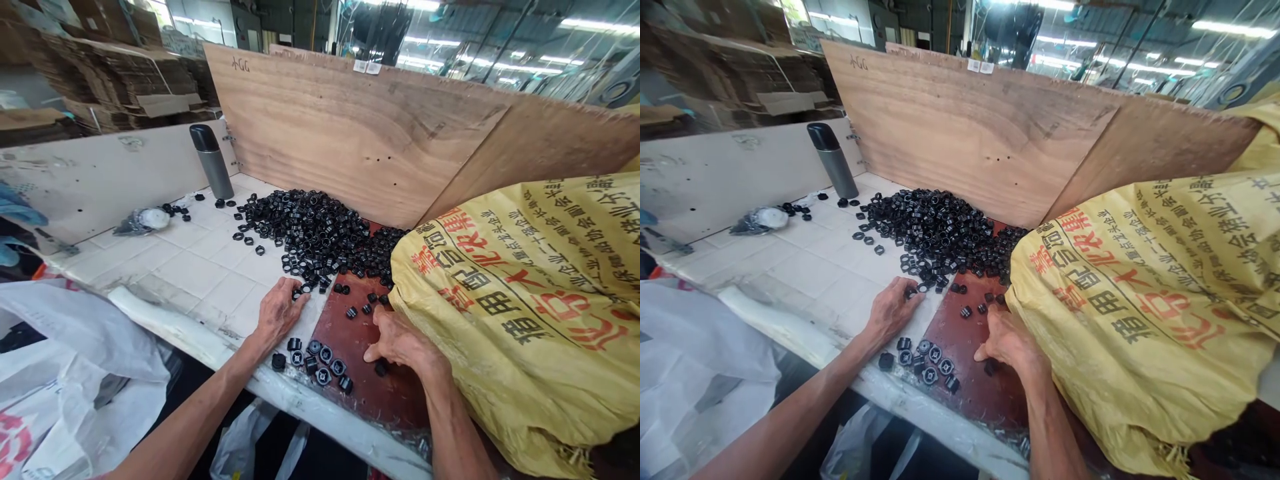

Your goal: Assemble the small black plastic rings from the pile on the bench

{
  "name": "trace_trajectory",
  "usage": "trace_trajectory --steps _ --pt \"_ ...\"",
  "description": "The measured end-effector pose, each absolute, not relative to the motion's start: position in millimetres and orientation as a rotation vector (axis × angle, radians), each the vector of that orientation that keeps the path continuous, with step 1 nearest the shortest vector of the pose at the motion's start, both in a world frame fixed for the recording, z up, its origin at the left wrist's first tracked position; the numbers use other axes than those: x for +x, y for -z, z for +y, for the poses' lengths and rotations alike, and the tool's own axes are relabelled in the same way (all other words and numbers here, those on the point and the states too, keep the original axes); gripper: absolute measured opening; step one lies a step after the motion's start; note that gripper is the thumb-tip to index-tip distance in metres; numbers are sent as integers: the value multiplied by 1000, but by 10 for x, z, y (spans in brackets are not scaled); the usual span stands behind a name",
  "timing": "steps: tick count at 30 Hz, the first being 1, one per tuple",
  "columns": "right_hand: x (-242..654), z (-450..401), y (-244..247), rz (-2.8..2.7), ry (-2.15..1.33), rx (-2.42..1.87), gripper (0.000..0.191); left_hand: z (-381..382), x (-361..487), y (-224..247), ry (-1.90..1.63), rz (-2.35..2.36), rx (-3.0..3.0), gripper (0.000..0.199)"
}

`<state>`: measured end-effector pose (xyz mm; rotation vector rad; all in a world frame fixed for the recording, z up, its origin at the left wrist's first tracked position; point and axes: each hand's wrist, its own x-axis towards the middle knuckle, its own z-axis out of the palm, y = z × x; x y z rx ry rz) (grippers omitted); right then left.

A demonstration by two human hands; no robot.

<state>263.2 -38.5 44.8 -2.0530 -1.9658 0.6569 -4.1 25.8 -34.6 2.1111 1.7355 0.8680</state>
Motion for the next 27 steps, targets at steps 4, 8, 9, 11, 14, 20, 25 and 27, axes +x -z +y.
trace_trajectory --steps 4,8,9,11,14,20,25,27 --pt "2613 -449 -545 -2118 -423 -2040 45 253 -18 328 -872 1719 2132 27" --pt "2620 -827 -434 -2154 -286 -2052 56 252 3 317 -851 1719 2153 30" --pt "2605 -943 -352 -2166 -296 -2007 59 253 8 321 -847 1728 2155 30" --pt "2558 -1112 -159 -2131 -254 -1978 51 255 17 335 -842 1721 2167 30" --pt "2521 -1067 73 -2033 -211 -1962 26 256 25 354 -861 1658 2186 30" --pt "2684 -271 91 -1839 -62 -2023 54 269 14 358 -901 1633 2158 33" --pt "2436 141 116 -1902 -292 -1783 48 278 2 362 -936 1525 2154 37" --pt "2281 194 142 -1879 -403 -1697 50 274 4 354 -943 1473 2161 37"
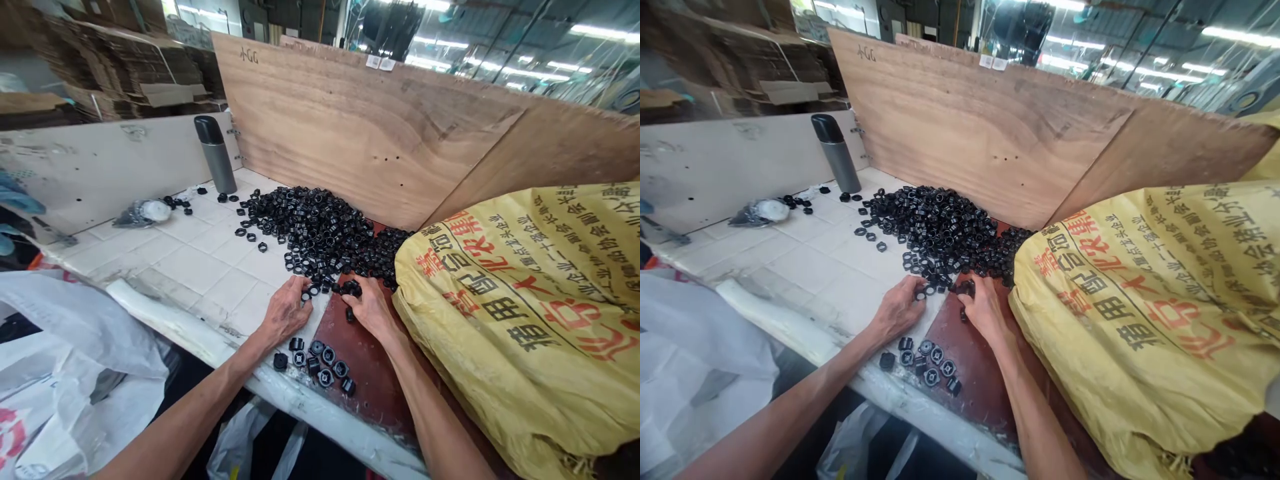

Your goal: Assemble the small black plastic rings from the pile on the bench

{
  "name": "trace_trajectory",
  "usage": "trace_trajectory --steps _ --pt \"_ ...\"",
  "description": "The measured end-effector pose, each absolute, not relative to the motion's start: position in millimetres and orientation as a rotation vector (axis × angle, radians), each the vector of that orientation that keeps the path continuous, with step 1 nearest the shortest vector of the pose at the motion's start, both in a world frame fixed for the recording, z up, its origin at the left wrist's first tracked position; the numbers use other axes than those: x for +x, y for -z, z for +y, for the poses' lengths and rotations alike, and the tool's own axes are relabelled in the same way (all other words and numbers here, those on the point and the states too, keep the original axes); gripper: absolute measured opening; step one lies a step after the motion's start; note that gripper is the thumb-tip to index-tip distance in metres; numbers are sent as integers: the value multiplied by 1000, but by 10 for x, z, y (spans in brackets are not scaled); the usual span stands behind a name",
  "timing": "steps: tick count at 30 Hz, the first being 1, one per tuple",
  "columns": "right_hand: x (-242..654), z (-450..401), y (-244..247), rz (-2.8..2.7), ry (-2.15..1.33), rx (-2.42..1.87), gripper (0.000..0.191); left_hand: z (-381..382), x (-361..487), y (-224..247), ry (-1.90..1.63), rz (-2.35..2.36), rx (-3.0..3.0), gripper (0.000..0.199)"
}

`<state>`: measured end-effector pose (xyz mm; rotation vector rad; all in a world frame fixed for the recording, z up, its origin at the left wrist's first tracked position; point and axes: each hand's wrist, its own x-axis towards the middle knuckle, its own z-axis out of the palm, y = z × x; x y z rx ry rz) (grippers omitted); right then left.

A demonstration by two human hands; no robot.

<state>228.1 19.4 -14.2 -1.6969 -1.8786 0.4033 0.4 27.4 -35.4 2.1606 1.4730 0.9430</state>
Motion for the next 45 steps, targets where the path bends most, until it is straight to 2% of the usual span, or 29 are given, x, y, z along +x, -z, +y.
trace_trajectory --steps 3,6,7,10,13,15,17,20,23,29,34,39,42,45 --pt "2187 193 128 -1791 -497 -1649 50 270 10 332 -938 1464 2154 38" --pt "2261 110 28 -1796 -485 -1723 26 267 11 309 -929 1480 2137 40" --pt "2288 71 -20 -1842 -523 -1749 24 265 9 303 -928 1481 2131 40" --pt "2279 -58 -175 -1997 -714 -1690 24 252 3 289 -934 1489 2106 40" --pt "2166 -153 -293 -2138 -999 -1495 13 243 2 282 -948 1489 2089 43" --pt "2117 -167 -324 -2166 -1165 -1443 20 242 1 280 -959 1483 2080 44" --pt "2125 -132 -303 -2097 -1013 -1570 29 243 -1 280 -960 1480 2062 43" --pt "2199 -30 -176 -1887 -484 -1771 19 238 -4 272 -947 1472 2032 39" --pt "2243 42 -14 -1907 -327 -1696 21 221 0 255 -918 1452 2038 36" --pt "2150 6 39 -1954 -491 -1676 26 159 15 205 -919 1428 2075 29" --pt "2024 -34 -103 -1785 -723 -1520 13 99 -6 169 -995 1259 2043 26" --pt "1876 -96 -171 -1688 -955 -1319 22 96 -15 170 -1114 1050 2000 24" --pt "1806 -136 -159 -1658 -922 -1303 20 94 -2 180 -1114 1027 1843 30" --pt "1778 -154 -154 -1694 -826 -1302 13 80 18 187 -1100 938 1618 27"
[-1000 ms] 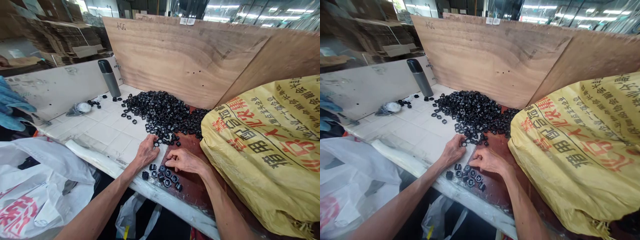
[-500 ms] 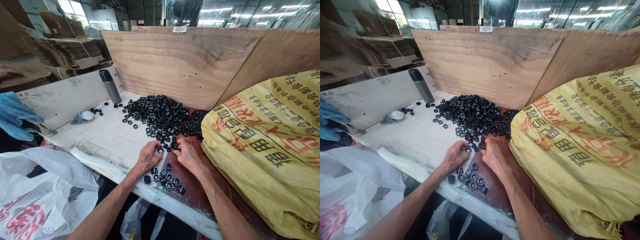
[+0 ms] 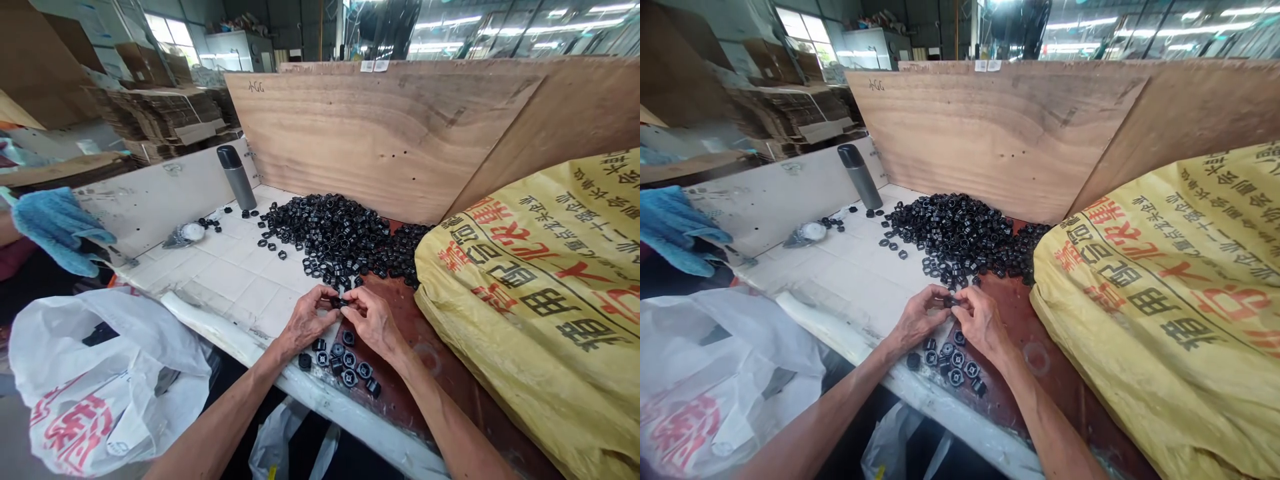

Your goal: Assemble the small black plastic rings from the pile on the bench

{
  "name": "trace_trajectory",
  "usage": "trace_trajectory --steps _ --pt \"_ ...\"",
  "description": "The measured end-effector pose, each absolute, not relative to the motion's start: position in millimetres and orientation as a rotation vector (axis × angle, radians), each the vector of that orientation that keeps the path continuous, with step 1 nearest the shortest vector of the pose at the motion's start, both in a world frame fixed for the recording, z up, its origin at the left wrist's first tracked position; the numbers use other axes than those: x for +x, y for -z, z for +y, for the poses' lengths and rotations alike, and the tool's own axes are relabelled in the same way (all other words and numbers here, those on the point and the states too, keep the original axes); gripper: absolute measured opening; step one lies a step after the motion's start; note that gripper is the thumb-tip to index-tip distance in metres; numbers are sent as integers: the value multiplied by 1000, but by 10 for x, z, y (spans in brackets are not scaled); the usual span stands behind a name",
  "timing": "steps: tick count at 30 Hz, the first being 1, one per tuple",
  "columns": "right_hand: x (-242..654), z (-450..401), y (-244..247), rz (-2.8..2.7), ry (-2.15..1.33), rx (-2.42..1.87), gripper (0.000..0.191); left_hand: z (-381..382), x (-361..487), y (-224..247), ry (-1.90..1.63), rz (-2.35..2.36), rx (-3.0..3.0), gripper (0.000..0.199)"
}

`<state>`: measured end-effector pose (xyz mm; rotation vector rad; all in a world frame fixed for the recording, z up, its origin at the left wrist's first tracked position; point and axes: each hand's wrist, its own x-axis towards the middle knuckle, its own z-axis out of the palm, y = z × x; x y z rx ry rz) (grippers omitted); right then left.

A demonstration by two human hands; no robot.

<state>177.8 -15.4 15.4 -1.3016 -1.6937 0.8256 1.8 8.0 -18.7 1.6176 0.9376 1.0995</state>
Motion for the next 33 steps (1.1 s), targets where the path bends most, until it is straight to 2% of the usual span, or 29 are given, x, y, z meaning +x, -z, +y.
trace_trajectory --steps 4,10,16,23,25,33 --pt "1789 -149 -182 -1695 -821 -1273 24 66 31 190 -1097 832 1412 27" --pt "1827 -135 -211 -1631 -952 -1351 12 73 23 194 -1101 834 1412 28" --pt "1842 -113 -191 -1352 -1038 -1372 18 68 49 133 -1157 778 1326 30" --pt "1766 -120 -130 -1372 -953 -1366 18 54 51 90 -1114 837 1219 33" --pt "1750 -129 -146 -1408 -927 -1364 23 60 44 107 -1146 827 1239 32" --pt "1736 -142 -184 -1531 -906 -1435 23 105 -28 228 -1275 827 1647 20"
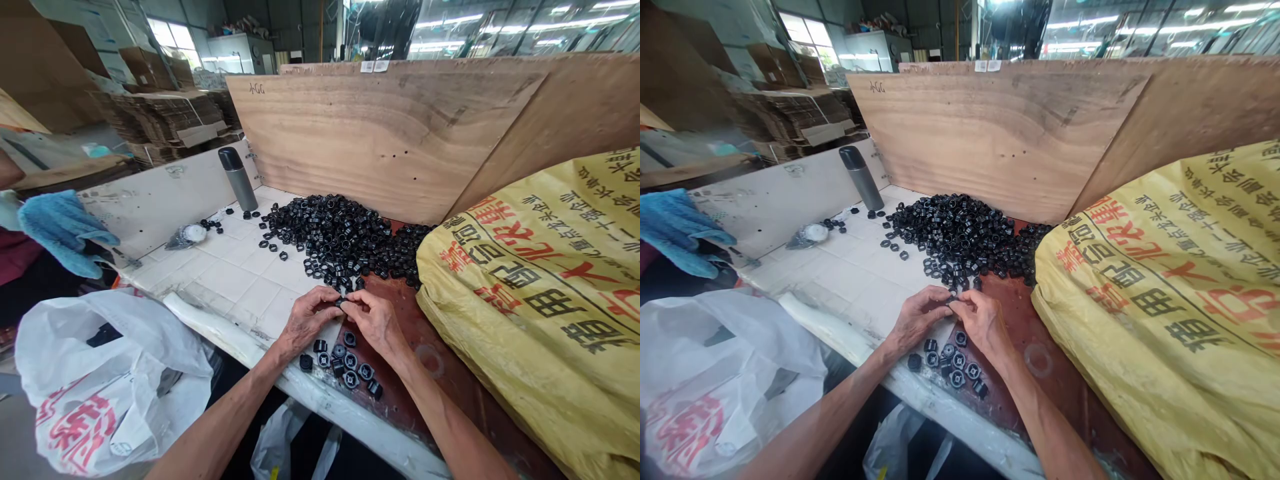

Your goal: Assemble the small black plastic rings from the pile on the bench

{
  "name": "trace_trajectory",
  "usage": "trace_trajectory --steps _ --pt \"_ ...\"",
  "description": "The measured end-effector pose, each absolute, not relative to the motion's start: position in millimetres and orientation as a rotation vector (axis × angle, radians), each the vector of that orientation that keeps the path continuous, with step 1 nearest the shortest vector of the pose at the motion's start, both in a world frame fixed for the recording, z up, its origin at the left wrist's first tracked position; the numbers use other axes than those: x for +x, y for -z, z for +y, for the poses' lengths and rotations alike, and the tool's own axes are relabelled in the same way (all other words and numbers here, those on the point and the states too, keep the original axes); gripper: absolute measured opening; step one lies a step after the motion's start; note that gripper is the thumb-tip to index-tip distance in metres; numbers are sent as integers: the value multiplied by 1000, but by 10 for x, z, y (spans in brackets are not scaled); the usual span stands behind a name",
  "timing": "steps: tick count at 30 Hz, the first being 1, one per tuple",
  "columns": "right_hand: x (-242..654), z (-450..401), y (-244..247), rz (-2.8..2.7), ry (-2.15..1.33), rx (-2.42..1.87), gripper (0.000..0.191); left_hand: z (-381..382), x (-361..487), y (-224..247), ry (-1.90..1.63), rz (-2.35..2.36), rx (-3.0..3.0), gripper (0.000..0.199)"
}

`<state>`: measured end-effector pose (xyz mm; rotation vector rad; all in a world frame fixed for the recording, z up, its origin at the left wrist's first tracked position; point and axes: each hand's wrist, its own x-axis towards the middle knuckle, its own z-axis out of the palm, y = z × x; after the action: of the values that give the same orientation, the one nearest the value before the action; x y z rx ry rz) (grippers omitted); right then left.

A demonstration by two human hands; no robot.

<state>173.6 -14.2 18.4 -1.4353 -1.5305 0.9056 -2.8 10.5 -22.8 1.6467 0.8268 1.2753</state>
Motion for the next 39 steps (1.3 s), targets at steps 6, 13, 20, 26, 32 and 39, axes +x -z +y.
trace_trajectory --steps 6,13,20,26,32,39 --pt "1710 -182 -189 -1716 -709 -1401 23 101 -44 219 -1276 812 1758 17" --pt "1762 -138 -129 -1676 -773 -1327 13 70 3 152 -1213 906 1496 21" --pt "1799 -126 -126 -1664 -823 -1290 13 61 24 162 -1143 880 1323 27" --pt "1735 -162 -89 -1738 -789 -1413 29 69 -26 193 -1242 875 1675 21" --pt "1716 -150 20 -2029 -433 -1396 33 53 -31 169 -1247 849 1749 18" --pt "1665 -169 -29 -1887 -515 -1444 34 96 -21 228 -1263 853 1688 23"
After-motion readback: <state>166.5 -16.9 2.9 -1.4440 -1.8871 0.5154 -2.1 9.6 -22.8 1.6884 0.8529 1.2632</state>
